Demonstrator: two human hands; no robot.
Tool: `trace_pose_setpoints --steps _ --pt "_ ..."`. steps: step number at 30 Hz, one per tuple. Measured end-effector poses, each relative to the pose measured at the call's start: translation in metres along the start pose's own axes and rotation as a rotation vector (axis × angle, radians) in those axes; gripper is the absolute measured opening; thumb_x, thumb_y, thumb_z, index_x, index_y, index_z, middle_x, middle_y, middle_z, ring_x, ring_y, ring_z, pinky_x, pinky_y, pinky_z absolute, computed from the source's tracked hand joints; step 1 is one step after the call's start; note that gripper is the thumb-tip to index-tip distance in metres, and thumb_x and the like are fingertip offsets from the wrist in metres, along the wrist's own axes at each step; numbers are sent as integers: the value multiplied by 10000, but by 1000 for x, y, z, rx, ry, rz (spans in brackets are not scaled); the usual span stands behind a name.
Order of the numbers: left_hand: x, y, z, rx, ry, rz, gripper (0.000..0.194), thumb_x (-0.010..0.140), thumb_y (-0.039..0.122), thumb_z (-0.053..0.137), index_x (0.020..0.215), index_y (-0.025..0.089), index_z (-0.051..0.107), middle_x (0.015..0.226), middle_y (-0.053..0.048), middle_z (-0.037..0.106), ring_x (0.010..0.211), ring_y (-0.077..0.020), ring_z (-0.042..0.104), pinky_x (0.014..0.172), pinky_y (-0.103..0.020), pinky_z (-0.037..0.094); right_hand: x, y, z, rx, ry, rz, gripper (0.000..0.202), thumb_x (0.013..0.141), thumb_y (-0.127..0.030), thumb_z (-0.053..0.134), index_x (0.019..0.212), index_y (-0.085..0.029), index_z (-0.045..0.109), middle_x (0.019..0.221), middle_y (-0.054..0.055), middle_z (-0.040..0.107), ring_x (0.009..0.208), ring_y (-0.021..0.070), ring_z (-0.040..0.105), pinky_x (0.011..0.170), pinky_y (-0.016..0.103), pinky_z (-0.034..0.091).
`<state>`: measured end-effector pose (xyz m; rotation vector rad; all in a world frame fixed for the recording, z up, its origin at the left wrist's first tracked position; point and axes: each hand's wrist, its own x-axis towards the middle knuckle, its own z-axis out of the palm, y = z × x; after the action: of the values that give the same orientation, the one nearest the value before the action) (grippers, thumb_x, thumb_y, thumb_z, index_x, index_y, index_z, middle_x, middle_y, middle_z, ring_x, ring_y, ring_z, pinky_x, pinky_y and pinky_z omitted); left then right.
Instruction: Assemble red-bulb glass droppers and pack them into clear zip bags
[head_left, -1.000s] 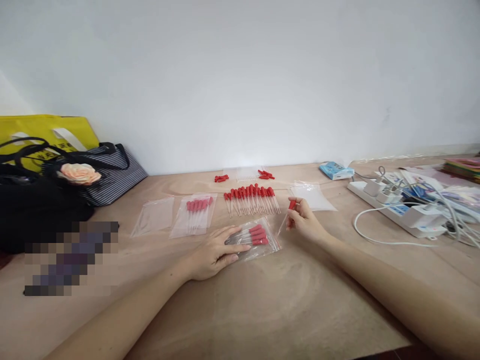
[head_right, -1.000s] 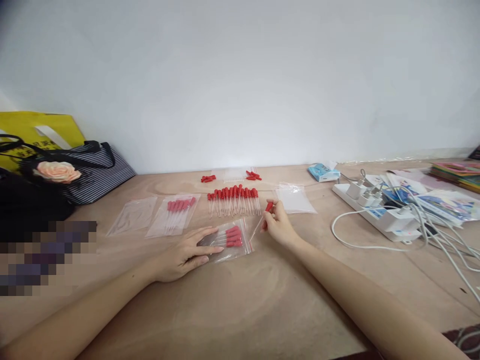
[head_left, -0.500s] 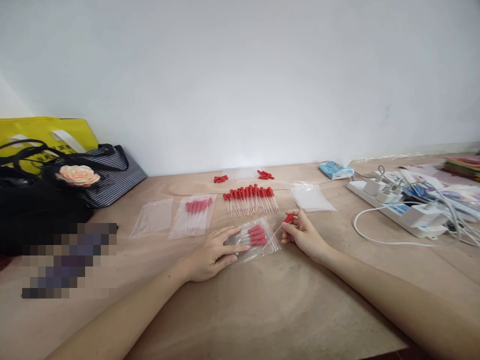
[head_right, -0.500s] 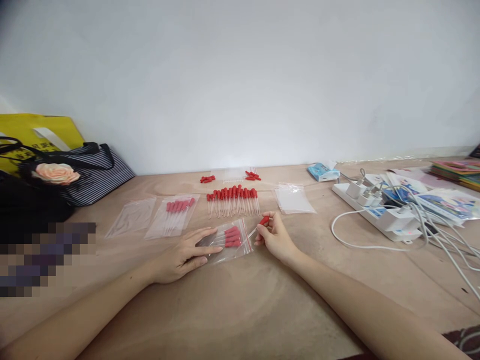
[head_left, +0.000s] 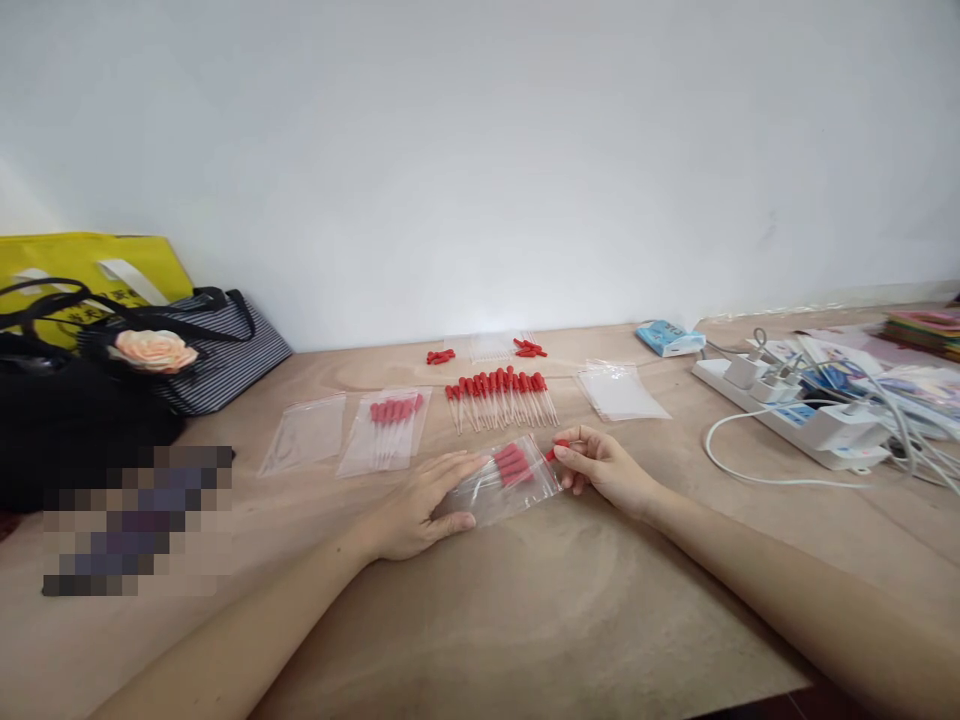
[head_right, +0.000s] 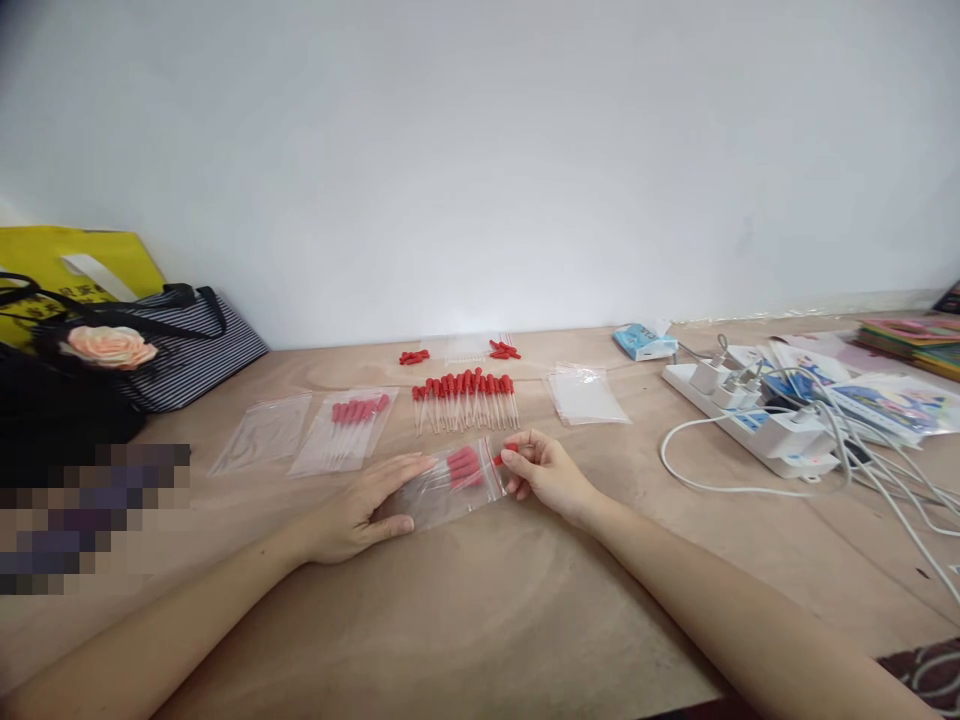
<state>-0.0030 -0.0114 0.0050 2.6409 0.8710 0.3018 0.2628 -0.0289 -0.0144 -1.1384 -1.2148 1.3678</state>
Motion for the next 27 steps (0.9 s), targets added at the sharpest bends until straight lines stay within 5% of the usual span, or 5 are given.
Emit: trace_pose_setpoints --steps 6,12,16,22,27 --pt "1 -1 0 -9 -11 -40 614 805 478 478 1329 246 258 1359 -67 341 1246 -246 291 1014 -417 260 -1 -1 -2 -184 -189 20 318 618 -407 673 784 -152 582 536 -51 533 417 43 438 402 172 341" --pt "0 -2 0 8 -22 -37 606 809 476 471 1326 242 260 1360 -69 340 1251 -233 284 1020 -410 253 0 -6 -13 -209 -485 36 335 707 -411 596 927 -158 616 645 -19 578 526 56 494 508 187 395" --pt "0 0 -2 12 -48 -47 621 810 479 466 1335 225 252 1369 -74 327 1264 -231 261 1026 -400 243 2 -1 -10 -155 -479 14 338 655 -378 659 899 -157 582 749 3 603 610 76 518 558 206 407" --pt "1 5 -7 20 -101 -90 675 788 502 481 1350 230 223 1384 -81 299 1274 -251 237 1018 -419 242 3 10 2 -234 -315 -108 275 626 -370 685 710 -144 552 571 -39 522 506 60 435 503 194 348" --pt "0 4 -8 8 -102 -90 681 779 511 487 1349 239 231 1387 -72 298 1281 -253 224 1021 -421 234 1 0 1 -390 -417 -250 277 729 -388 580 606 -140 584 626 -4 525 596 88 453 580 222 376"
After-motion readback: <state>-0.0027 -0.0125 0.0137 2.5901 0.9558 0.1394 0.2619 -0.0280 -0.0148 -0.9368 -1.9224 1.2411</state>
